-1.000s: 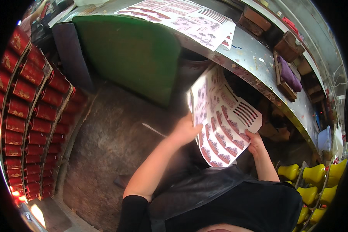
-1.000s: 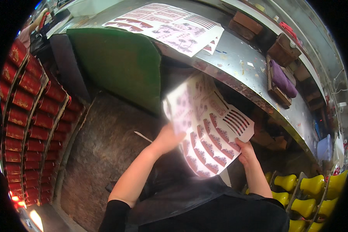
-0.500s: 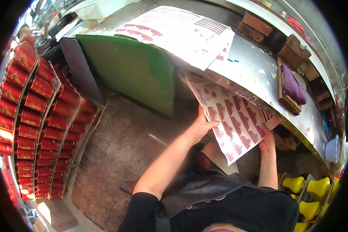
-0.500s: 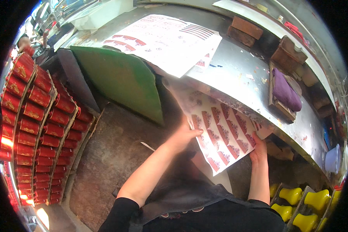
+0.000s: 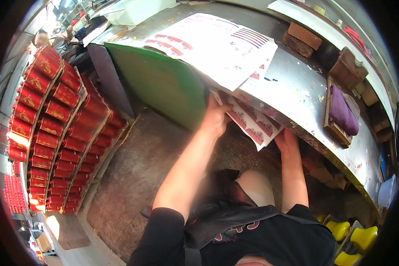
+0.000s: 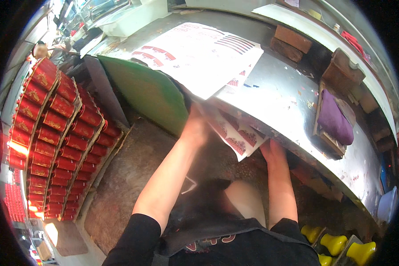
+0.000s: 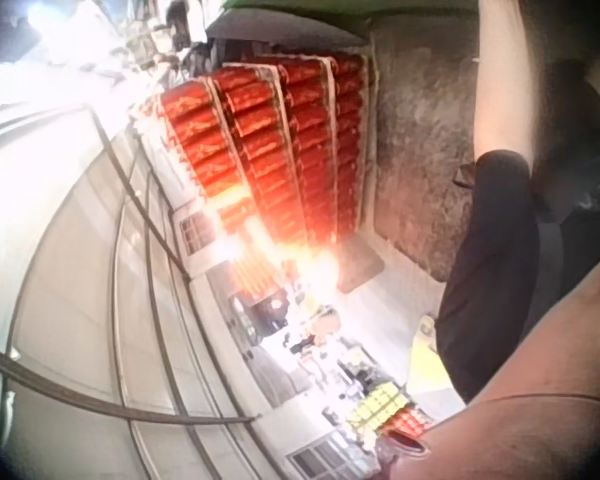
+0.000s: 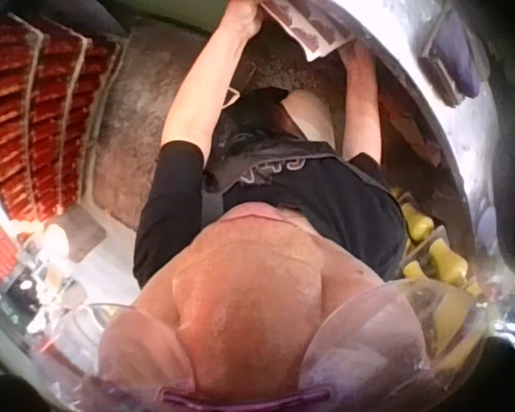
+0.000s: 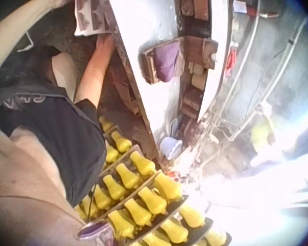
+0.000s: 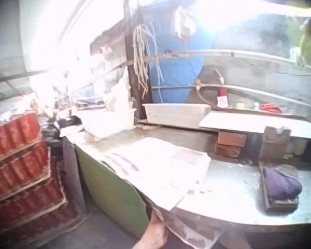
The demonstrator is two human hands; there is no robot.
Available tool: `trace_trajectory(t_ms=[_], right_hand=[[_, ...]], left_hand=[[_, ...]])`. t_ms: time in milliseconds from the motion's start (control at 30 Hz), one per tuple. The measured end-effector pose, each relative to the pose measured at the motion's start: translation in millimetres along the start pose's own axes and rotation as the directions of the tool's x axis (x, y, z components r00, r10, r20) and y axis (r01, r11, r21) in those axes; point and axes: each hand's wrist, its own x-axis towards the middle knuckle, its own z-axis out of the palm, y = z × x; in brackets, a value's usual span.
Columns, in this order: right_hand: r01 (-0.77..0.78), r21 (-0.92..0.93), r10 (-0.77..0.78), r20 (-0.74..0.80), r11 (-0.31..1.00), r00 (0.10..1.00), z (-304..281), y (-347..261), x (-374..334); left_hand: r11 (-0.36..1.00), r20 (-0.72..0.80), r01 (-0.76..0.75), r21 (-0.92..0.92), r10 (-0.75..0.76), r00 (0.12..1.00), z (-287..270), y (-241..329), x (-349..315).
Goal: The person retrieves a sheet of stickers from a shelf, tears off individual stickers, and places them into a tray. They then wipe the countertop with a cloth.
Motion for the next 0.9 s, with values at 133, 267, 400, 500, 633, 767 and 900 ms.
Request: trace_trajectory(t_ms=[133, 267, 400, 500, 633, 767, 900], right_hand=[[0.097, -0.500, -0.165, -0.093, 0.860, 0.982, 21, -1, 57], [0.079, -0.297, -0.141, -0.194, 0.952, 0.971, 35, 6, 103], [0.070, -0.303, -0.148, -0.241, 0.950, 0.959, 43, 18, 124], [0.072, -0.315, -0.161, -0.269, 0.946, 0.949, 45, 24, 134], [0.074, -0.361, -0.187, -0.290, 0.929, 0.939, 45, 29, 142], [0.072, -0.401, -0.207, -0.305, 0.913, 0.929, 45, 31, 143], [0.057, -0.453, -0.225, -0.327, 0.890, 0.918, 41, 38, 136]], left_hand=[[0.990, 0.005, -0.124, 0.061, 0.124, 0.992, -20, -2, 23], [0.900, 0.003, -0.298, 0.317, 0.314, 0.950, -22, -10, 32], [0.999, -0.294, 0.008, 0.038, 0.004, 0.956, 3, -19, -3], [0.971, -0.304, 0.206, 0.121, -0.161, 0.939, 1, -2, -49], [0.908, -0.225, 0.289, 0.303, -0.227, 0.948, -18, 22, -81], [0.901, -0.211, 0.297, 0.318, -0.238, 0.948, -37, 19, -103], [0.865, -0.234, 0.362, 0.346, -0.294, 0.927, -62, 6, -127]])
